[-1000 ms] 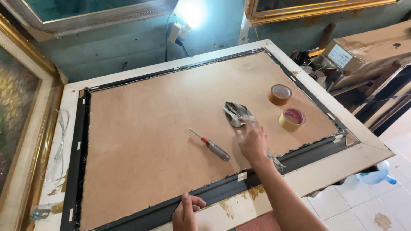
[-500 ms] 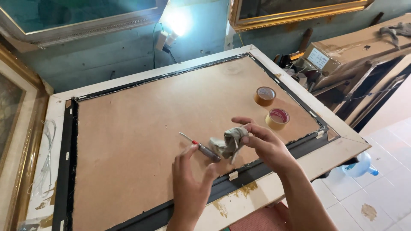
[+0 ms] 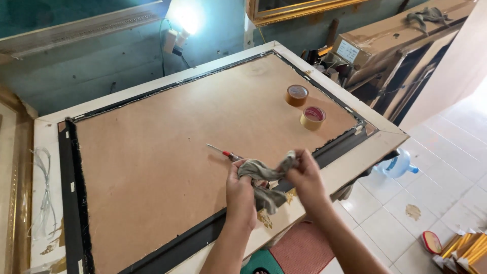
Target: Cleaning the back of a picture frame and sealing the edges with adhesive tape.
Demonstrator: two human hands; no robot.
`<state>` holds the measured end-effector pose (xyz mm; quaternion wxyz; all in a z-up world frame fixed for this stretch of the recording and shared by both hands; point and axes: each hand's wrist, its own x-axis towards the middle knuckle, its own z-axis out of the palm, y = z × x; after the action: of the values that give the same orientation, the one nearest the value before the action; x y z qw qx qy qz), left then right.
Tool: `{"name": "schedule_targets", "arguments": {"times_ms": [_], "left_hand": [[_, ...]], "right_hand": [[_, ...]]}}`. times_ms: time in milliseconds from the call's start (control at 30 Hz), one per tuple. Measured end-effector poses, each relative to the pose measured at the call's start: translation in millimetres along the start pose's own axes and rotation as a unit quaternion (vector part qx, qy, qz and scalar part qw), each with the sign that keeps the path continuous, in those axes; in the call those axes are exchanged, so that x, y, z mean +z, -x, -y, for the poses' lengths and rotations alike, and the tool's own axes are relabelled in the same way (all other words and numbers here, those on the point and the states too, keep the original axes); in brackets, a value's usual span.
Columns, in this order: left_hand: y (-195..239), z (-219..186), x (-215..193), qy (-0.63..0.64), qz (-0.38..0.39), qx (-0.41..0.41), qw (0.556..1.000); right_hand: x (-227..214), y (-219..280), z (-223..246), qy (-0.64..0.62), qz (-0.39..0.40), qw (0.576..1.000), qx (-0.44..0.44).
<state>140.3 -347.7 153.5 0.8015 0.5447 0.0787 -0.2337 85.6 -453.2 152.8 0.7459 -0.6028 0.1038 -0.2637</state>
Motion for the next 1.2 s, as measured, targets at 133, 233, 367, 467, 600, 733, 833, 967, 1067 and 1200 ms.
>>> {"name": "schedule_targets", "arguments": {"times_ms": [133, 233, 367, 467, 600, 733, 833, 967, 1067, 1200], "left_hand": [[-7.0, 16.7, -12.2, 0.204, 0.004, -0.067, 0.977], [-2.7, 25.6, -31.4, 0.266, 0.119, -0.119, 0.949], [9.0, 34.8, -67.4, 0.157, 0.155, -0.139, 0.965], [33.3, 20.2, -91.4, 0.168, 0.064, -0.101, 0.978], [68.1, -0.5, -110.6, 0.191, 0.0, -0.096, 0.977], [71.3, 18.8, -127.0, 0.212, -0.032, -0.043, 0.976], [68.1, 33.4, -129.5, 0.171, -0.03, 0.006, 0.985], [70.5, 42.2, -125.9, 0.076, -0.043, 0.076, 0.993], [76.5, 40.6, -129.1, 0.006, -0.069, 0.043, 0.997], [61.6, 101.7, -186.6, -0.065, -0.024, 0.041, 0.997]], "right_hand": [[31.6, 40.6, -0.8, 0.327, 0.048, 0.936, 0.117], [20.6, 40.0, -29.0, 0.424, 0.091, 0.9, 0.037], [-6.1, 19.4, -54.0, 0.324, -0.001, 0.927, 0.189], [-58.8, -9.6, -74.0, 0.526, -0.083, 0.841, 0.101], [-14.8, 18.9, -79.9, 0.685, -0.032, 0.702, 0.194], [65.2, 89.8, -89.0, 0.756, 0.194, 0.612, 0.127], [92.0, 140.6, -158.9, 0.725, 0.264, 0.621, -0.138], [87.9, 159.6, -156.3, 0.636, 0.326, 0.647, -0.265], [74.2, 125.8, -107.5, 0.559, 0.473, 0.667, -0.136], [-14.7, 57.8, -72.9, 0.69, 0.382, 0.614, 0.031]]}}
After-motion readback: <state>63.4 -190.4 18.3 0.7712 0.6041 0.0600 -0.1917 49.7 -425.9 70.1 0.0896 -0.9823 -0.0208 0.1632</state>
